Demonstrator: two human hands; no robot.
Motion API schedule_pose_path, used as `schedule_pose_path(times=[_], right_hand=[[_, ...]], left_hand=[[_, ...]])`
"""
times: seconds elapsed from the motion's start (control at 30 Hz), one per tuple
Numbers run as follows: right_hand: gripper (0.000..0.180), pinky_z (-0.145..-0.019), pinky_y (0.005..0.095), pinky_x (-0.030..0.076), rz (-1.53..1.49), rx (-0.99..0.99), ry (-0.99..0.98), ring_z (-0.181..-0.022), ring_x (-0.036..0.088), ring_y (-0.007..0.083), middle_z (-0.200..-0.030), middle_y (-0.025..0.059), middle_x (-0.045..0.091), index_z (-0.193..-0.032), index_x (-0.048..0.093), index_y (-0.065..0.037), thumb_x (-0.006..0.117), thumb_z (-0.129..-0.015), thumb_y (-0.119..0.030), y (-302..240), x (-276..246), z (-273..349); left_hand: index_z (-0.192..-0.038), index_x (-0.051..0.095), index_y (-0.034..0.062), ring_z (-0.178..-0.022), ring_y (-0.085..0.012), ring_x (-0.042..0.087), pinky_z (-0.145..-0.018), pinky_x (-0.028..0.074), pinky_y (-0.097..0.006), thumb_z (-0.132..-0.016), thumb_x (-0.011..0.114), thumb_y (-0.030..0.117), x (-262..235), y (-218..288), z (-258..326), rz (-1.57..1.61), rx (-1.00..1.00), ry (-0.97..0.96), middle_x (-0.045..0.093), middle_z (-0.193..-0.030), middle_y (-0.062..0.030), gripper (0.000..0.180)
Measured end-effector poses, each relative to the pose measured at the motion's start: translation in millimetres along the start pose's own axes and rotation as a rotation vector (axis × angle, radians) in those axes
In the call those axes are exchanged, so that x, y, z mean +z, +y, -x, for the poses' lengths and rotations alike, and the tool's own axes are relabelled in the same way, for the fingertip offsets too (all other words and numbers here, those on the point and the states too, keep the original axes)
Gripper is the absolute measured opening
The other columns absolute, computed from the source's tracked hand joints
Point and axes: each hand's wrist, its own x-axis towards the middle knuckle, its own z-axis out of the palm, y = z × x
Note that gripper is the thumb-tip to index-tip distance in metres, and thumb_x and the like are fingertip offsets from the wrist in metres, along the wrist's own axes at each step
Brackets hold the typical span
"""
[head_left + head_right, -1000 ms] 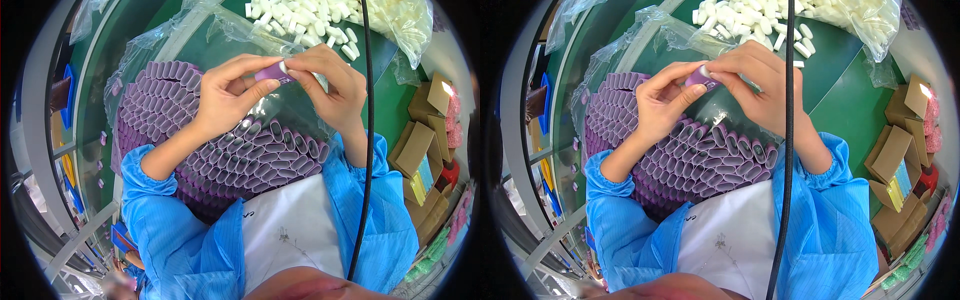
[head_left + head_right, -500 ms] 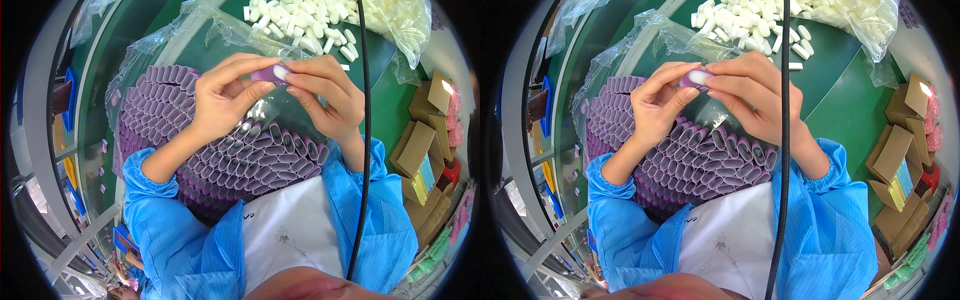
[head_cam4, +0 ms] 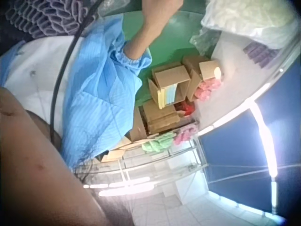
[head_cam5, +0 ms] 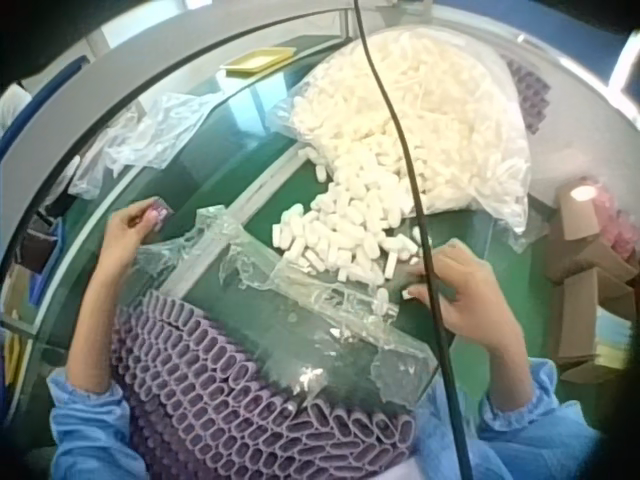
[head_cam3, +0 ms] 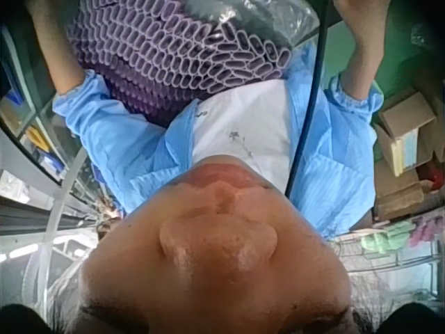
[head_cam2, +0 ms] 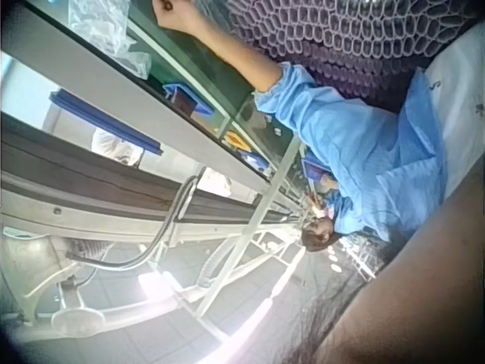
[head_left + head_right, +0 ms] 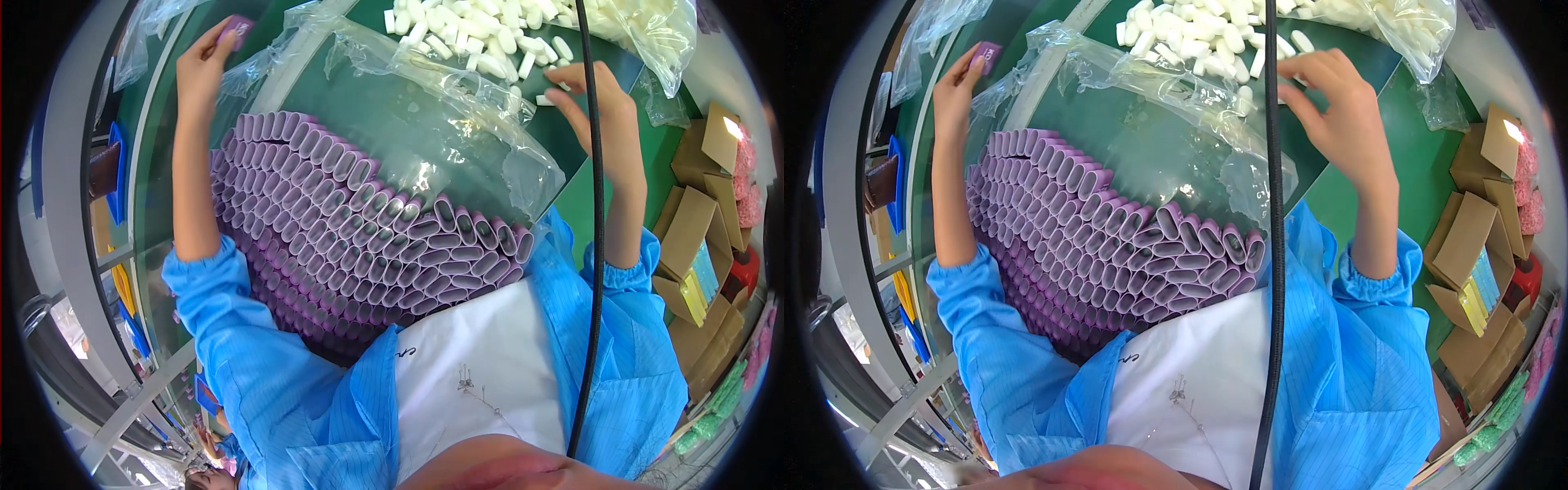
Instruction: The person repeatedly picks up small purple plastic cases and white cylindrical inserts from a table. They insert the white pieces into the purple cases by hand and place the assembled units onto a growing stack.
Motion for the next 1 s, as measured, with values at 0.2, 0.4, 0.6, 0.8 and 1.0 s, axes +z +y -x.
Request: schedule_pose_path(times=[0.2, 0.4, 0.6, 0.8, 1.0], right_hand=[[0.014, -0.069, 0.0348, 0.049, 0.058, 0.038, -0.039, -0.076, 0.059, 0.0255, -0.085, 0.0092, 0.061, -0.089, 0.065, -0.002, 0.072, -0.077, -0.004, 6, 15, 19], [0.022, -0.061, 0.0320, 0.046, 0.003, 0.249, -0.028, -0.062, 0.052, 0.0188, -0.080, 0.0080, 0.057, -0.094, 0.064, -0.002, 0.074, -0.074, -0.004, 7, 23, 26], [0.018, -0.061, 0.0328, 0.046, 0.030, 0.245, -0.062, -0.063, 0.055, 0.0218, -0.083, 0.0097, 0.058, -0.095, 0.062, -0.003, 0.069, -0.078, -0.005, 8, 23, 27], [0.017, -0.062, 0.0342, 0.048, -0.008, 0.185, -0.006, -0.068, 0.060, 0.0244, -0.086, 0.0110, 0.059, -0.096, 0.061, -0.003, 0.068, -0.080, -0.004, 7, 27, 33], [0.016, -0.053, 0.0284, 0.036, -0.051, 0.077, 0.109, -0.058, 0.039, 0.0134, -0.077, 0.0049, 0.047, -0.096, 0.064, -0.002, 0.069, -0.080, -0.002, 23, 38, 39]], left_hand=[[-0.124, 0.064, 0.0127, -0.112, -0.0291, 0.059, -0.098, 0.041, -0.037, -0.087, 0.060, 0.027, -40, -105, -41, -0.485, -0.189, -0.054, 0.066, -0.113, -0.0212, 0.039], [-0.114, 0.069, 0.0143, -0.108, -0.0303, 0.057, -0.094, 0.044, -0.041, -0.088, 0.060, 0.021, 14, 17, 18, -0.738, 0.455, 0.175, 0.064, -0.110, -0.0165, 0.029], [-0.098, 0.068, 0.0026, -0.084, -0.0272, 0.063, -0.074, 0.050, -0.033, -0.074, 0.079, 0.014, 119, 164, 173, 0.043, 0.404, -0.885, 0.066, -0.093, -0.0106, 0.029], [-0.098, 0.069, 0.0060, -0.088, -0.0252, 0.056, -0.079, 0.049, -0.038, -0.075, 0.074, 0.017, 164, 162, 193, -0.011, 0.622, -1.031, 0.063, -0.094, -0.0066, 0.026], [-0.095, 0.069, 0.0054, -0.088, -0.0260, 0.056, -0.080, 0.048, -0.038, -0.076, 0.070, 0.009, 156, 162, 177, -0.235, 0.689, -1.057, 0.063, -0.093, -0.0055, 0.019]])
